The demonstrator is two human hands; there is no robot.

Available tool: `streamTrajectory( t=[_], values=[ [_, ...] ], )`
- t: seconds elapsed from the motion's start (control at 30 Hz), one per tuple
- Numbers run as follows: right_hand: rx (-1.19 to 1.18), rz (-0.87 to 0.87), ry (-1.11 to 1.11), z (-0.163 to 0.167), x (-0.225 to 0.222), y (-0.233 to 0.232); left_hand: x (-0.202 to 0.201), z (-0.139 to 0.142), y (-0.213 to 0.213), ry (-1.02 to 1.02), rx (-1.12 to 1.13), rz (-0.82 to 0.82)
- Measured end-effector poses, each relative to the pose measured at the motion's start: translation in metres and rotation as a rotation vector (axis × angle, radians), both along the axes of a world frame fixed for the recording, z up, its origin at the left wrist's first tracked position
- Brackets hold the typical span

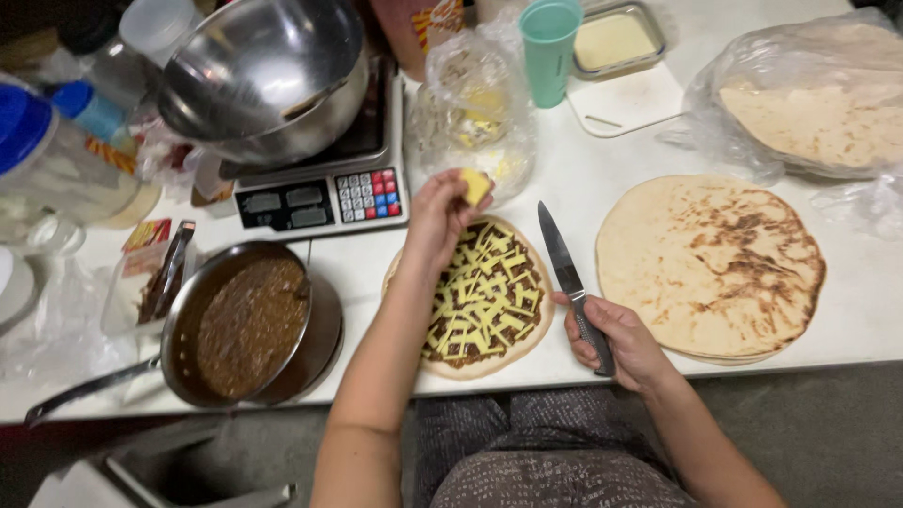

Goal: The person cuts small pieces of cheese with a knife and places them over a flatbread base already covered with a brown sauce. The person then wraps a stack of flatbreads in plastic wrap.

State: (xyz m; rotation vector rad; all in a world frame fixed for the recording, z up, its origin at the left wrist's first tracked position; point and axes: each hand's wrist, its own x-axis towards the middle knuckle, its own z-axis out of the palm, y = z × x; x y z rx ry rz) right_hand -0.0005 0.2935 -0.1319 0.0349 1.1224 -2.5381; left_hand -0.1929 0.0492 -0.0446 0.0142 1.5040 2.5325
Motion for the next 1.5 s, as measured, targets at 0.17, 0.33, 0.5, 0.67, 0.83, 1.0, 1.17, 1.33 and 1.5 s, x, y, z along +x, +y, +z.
streamTrajectory(
  t=[0.17, 0.33, 0.5, 0.67, 0.83, 1.0, 1.17, 1.33, 1.5],
  values=[
    [0.545, -0.026, 0.116, 0.008, 0.005, -0.018, 0.067, 0.015, -0.006, -0.111, -0.013, 0.02],
    [1.124, -0.27, 0.64, 0.037, 0.022, -0.046, 0.108, 0.017, -0.005, -0.07, -0.058, 0.098],
    [1.29, -0.295, 0.638, 0.063, 0.03, -0.059, 0.122, 0.01, -0.007, 0.007, 0.027, 0.105],
    [1.321, -0.319, 0.649, 0.068, 0.034, -0.06, 0.128, 0.011, -0.005, 0.017, 0.027, 0.104],
    [1.335, -0.309, 0.634, 0.066, 0.035, -0.059, 0.133, 0.015, -0.003, 0.031, 0.058, 0.093],
    [1.372, -0.369, 0.679, 0.062, 0.032, -0.06, 0.133, 0.016, -0.001, 0.045, 0.068, 0.097],
    [1.347, -0.422, 0.714, 0.055, 0.026, -0.06, 0.131, 0.019, 0.002, 0.066, 0.077, 0.073],
    [1.42, -0.456, 0.727, 0.048, 0.018, -0.052, 0.123, 0.03, 0.008, 0.056, 0.018, 0.022],
    [1.538, -0.433, 0.557, 0.048, 0.01, -0.033, 0.072, 0.032, 0.017, -0.045, -0.413, -0.001]
  ],
)
